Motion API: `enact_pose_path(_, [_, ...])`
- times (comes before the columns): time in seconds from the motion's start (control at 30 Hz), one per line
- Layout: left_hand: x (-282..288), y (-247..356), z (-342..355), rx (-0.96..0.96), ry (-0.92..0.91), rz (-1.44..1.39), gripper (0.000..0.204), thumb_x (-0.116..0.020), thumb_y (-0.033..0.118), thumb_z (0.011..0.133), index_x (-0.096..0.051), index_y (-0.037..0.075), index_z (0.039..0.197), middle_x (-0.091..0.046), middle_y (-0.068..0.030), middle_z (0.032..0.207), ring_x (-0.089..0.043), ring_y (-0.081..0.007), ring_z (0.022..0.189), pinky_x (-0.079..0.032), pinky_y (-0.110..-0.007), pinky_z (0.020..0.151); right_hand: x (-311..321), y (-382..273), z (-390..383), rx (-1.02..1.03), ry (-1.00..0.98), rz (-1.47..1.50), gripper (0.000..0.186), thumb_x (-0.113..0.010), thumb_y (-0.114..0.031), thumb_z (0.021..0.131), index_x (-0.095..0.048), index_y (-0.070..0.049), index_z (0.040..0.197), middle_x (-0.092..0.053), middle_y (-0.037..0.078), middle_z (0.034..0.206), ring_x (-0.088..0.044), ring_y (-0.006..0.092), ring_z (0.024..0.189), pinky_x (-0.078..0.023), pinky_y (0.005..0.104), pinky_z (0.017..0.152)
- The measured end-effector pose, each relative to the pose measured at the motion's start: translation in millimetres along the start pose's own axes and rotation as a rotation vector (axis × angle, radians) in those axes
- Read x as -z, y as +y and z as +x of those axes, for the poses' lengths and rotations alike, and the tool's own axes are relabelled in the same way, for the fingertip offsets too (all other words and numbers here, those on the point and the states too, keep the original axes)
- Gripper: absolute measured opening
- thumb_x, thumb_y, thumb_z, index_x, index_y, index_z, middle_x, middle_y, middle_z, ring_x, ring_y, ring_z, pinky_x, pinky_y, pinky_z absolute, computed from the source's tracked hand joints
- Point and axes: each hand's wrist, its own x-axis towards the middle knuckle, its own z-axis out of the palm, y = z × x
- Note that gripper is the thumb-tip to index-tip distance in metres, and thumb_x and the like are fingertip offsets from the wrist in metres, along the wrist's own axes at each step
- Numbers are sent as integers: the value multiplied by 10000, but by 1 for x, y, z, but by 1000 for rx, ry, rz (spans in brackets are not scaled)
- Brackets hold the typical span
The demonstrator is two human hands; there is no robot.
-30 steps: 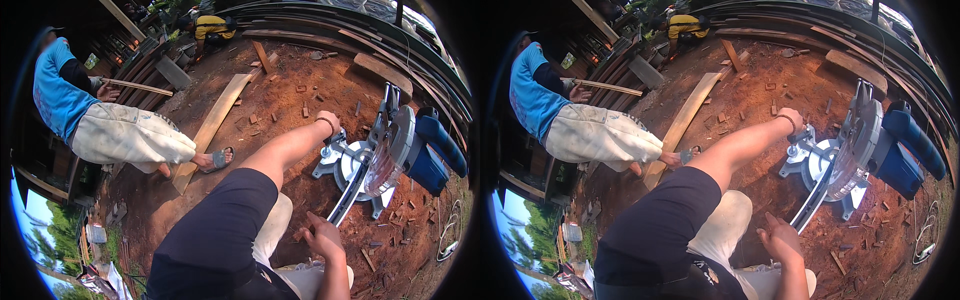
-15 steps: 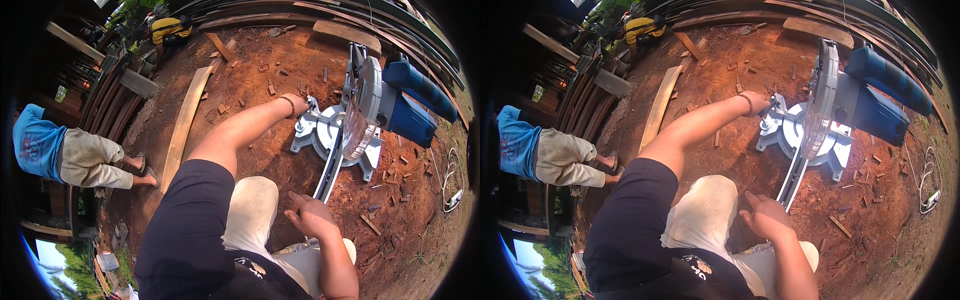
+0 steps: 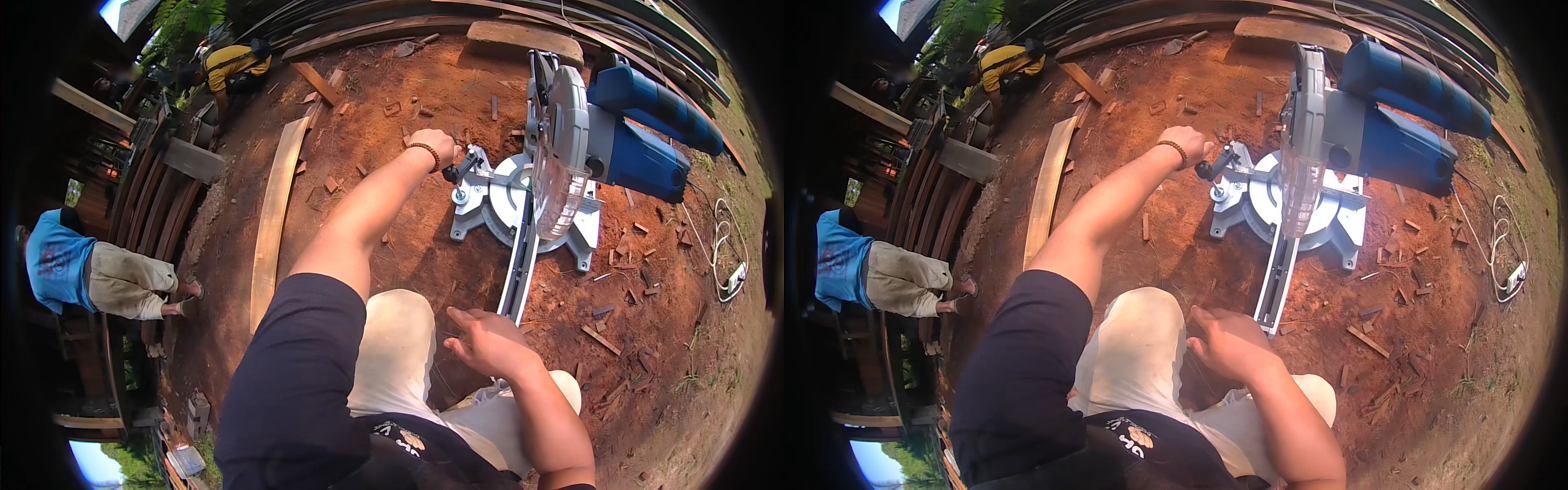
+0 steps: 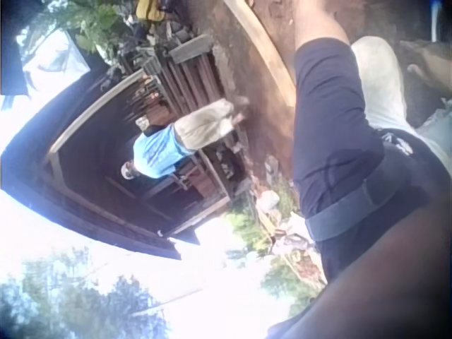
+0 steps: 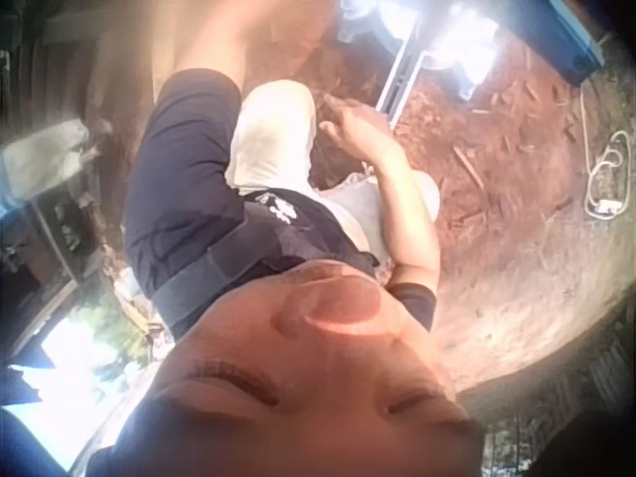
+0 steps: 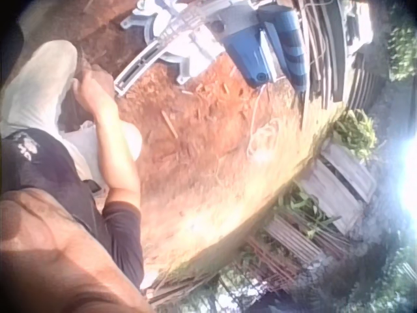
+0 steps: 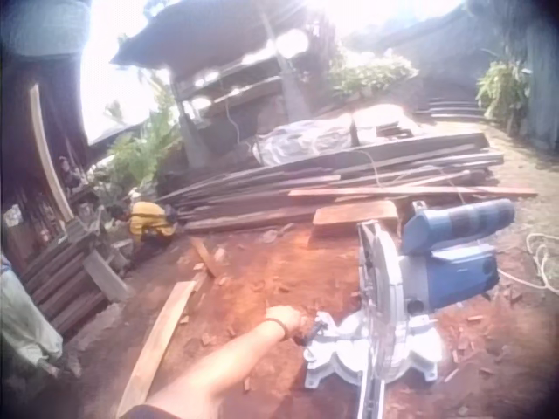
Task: The person positions a wooden plank on a miter saw and cuts it into smaller pieces. He adjusts the wood between cuts and removes the offcuts as the coworker assists.
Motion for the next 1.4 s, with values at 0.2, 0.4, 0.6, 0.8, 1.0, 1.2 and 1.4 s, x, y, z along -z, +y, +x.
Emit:
enact_pose_path(0.2, [-12, 1, -12, -479, -39, 104, 559, -542, 558, 1058, -739, 76, 1262, -795, -202, 1125, -759, -366, 1074, -589, -491, 965, 0, -5, 7, -52, -83, 8, 604, -714, -376, 992, -596, -20, 1466, -737, 254, 1193, -715, 446, 1084, -582, 497, 937])
enact_pose_path(0.4, [2, 11, -11, -40, -55, -38, 671, -443, 607, 1090, -828, 61, 1024, -803, -198, 1062, -768, -349, 1074, -594, -487, 952, -1, -6, 11, -43, -69, 15, 591, -718, -366, 989, -602, -19, 1453, -742, 242, 1151, -715, 450, 1045, -585, 503, 902])
enact_pose_path(0.6, [3, 3, -11, -89, -89, 11, 589, -526, 591, 1069, -795, 72, 1144, -798, -194, 1109, -760, -371, 1094, -593, -500, 960, -5, -2, 14, -22, -67, -8, 589, -720, -363, 990, -605, -8, 1447, -742, 236, 1133, -717, 448, 1031, -588, 502, 881])
enact_pose_path(0.8, [-3, 2, -14, -276, 36, 60, 621, -524, 643, 1051, -792, 106, 1209, -797, -184, 1134, -755, -356, 1116, -594, -481, 960, -6, -1, 13, -47, -61, 13, 589, -720, -357, 991, -604, -6, 1448, -740, 238, 1139, -717, 448, 1036, -587, 500, 889])
enact_pose_path(1.0, [1, -11, -5, 192, -4, -222, 606, -549, 616, 1049, -826, 78, 1084, -801, -193, 1093, -755, -360, 1097, -587, -494, 953, -8, -3, 16, -17, -42, -7, 583, -727, -352, 985, -607, -4, 1438, -737, 232, 1126, -720, 438, 1031, -588, 498, 884])
enact_pose_path(1.2, [-29, -33, -12, -406, 205, -14, 409, -598, 476, 1063, -791, 115, 1047, -798, -197, 1023, -770, -359, 1041, -607, -500, 905, -7, -4, 19, -62, -93, 34, 592, -743, -340, 980, -601, -17, 1455, -736, 252, 1184, -715, 450, 1078, -586, 502, 919])
enact_pose_path(1.4, [-58, -61, -2, 369, 184, -479, 646, -483, 610, 1072, -818, 58, 1061, -782, -238, 1112, -740, -429, 1093, -585, -538, 951, -7, -12, 26, -78, -78, 15, 585, -736, -346, 972, -617, -40, 1455, -742, 246, 1168, -714, 435, 1091, -574, 517, 938])
